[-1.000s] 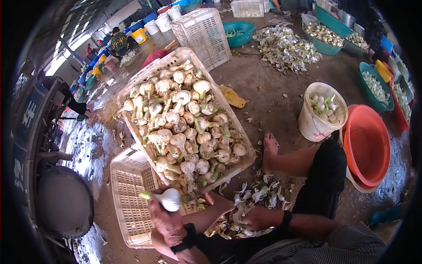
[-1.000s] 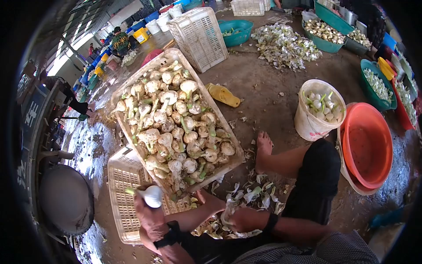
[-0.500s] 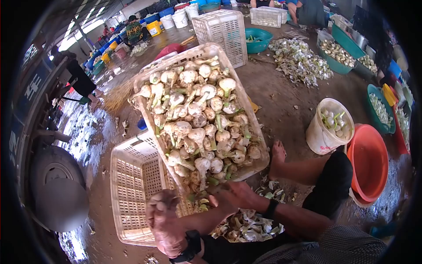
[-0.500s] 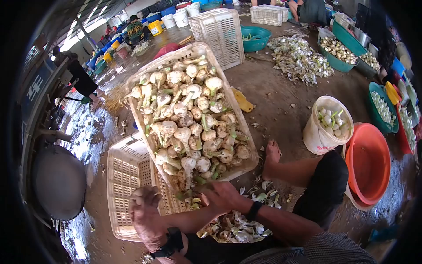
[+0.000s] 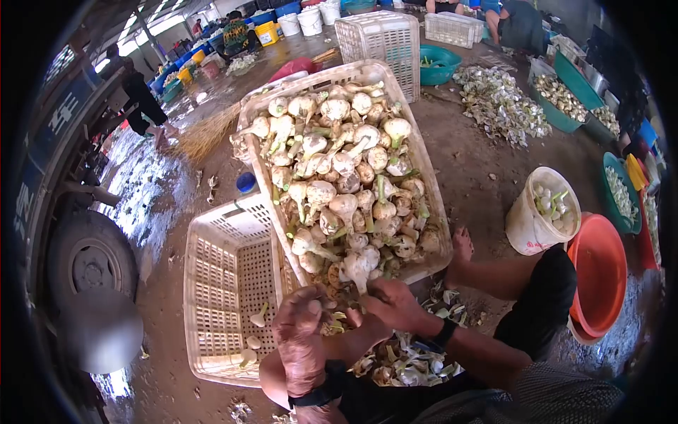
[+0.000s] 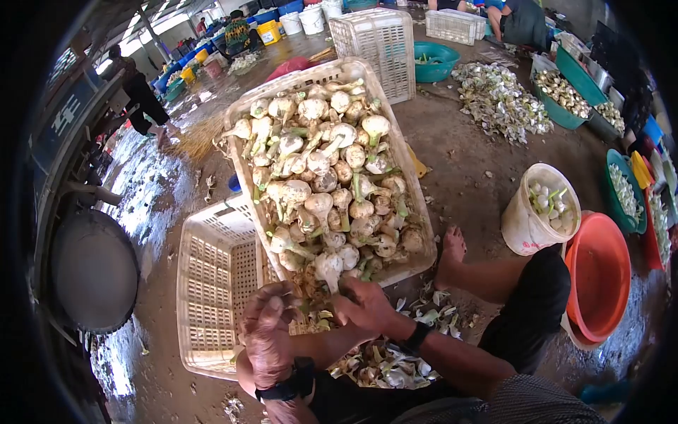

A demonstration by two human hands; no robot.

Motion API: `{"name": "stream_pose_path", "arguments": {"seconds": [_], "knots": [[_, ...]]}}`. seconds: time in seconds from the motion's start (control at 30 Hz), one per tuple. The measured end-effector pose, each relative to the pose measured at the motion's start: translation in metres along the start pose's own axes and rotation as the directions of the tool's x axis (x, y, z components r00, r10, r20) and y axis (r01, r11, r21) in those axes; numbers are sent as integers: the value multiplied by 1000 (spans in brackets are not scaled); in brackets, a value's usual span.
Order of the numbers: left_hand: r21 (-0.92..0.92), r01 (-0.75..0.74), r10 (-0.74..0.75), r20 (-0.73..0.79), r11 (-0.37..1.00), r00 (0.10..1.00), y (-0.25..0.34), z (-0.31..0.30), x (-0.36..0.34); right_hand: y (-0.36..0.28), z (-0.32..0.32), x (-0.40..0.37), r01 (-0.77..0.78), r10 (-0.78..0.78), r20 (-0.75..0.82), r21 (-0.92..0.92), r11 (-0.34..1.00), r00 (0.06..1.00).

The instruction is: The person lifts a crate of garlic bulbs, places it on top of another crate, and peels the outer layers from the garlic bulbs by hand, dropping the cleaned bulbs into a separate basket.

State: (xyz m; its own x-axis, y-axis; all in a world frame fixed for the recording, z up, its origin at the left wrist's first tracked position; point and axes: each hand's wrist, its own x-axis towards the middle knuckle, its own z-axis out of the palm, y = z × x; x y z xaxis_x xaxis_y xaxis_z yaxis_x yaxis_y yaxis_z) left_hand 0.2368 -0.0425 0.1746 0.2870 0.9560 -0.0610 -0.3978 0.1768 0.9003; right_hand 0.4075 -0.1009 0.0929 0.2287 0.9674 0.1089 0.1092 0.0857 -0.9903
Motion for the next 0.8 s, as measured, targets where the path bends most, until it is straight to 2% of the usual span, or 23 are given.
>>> {"name": "stream_pose_path", "arguments": {"seconds": [0.07, 0.1, 0.13, 0.2, 0.23, 0.27, 0.33, 0.37, 0.4, 0.43, 0.47, 0.5, 0.53, 0.6, 0.67, 0.73, 0.77, 0.8], "knots": [[377, -56, 53, 18, 924, 998, -7, 3, 1, -15, -13, -19, 60, -59, 19, -59, 996, 998], [375, -60, 54, 25, 925, 998, -9, 8, 1, -18, -19, -25, 123, -119, 44, -114, 986, 992], [371, -31, -17, 127, 928, 992, -12, 13, 0, -18, -26, -30, 124, -121, 37, -118, 985, 992], [376, 29, -163, 330, 926, 930, -17, 27, -4, -18, -38, -40, 319, -299, 119, -223, 921, 947], [320, 131, -251, 369, 938, 895, -14, 36, -10, -20, -43, -46, 250, -216, 156, -250, 935, 964], [257, 179, -272, 392, 950, 879, -15, 42, -15, -23, -48, -50, 247, -215, 145, -252, 936, 966], [265, 114, -218, 406, 957, 887, -28, 44, -21, -29, -59, -56, 274, -240, 147, -293, 916, 960], [269, 117, -225, 415, 956, 882, -34, 45, -22, -31, -63, -60, 223, -201, 103, -299, 928, 974], [355, -26, -141, 437, 934, 888, -39, 45, -23, -30, -67, -64, 218, -199, 92, -300, 929, 976], [430, -170, -57, 467, 887, 882, -44, 46, -23, -28, -71, -68, 100, -97, 23, -178, 979, 995], [432, -170, -62, 473, 886, 879, -50, 44, -24, -26, -75, -72, -14, 13, -30, -45, 999, 999], [500, -240, -48, 497, 832, 866, -56, 43, -24, -23, -80, -75, -73, 75, -42, 62, 995, 996], [560, -309, -38, 523, 769, 852, -60, 43, -25, -24, -83, -78, -76, 79, -50, 65, 995, 996], [569, -345, -38, 554, 746, 831, -63, 49, -27, -29, -90, -82, -83, 85, -7, 187, 979, 996], [608, -436, -17, 594, 664, 804, -68, 51, -28, -31, -93, -85, -104, 107, -8, 178, 979, 994], [633, -475, -30, 619, 611, 785, -67, 53, -28, -30, -96, -87, -163, 163, 4, 92, 982, 987], [654, -514, -37, 637, 555, 770, -66, 54, -28, -30, -98, -87, -165, 165, 1, 95, 982, 986], [655, -513, -41, 638, 555, 769, -67, 55, -30, -30, -100, -87, -160, 160, 12, 50, 986, 987]]}}
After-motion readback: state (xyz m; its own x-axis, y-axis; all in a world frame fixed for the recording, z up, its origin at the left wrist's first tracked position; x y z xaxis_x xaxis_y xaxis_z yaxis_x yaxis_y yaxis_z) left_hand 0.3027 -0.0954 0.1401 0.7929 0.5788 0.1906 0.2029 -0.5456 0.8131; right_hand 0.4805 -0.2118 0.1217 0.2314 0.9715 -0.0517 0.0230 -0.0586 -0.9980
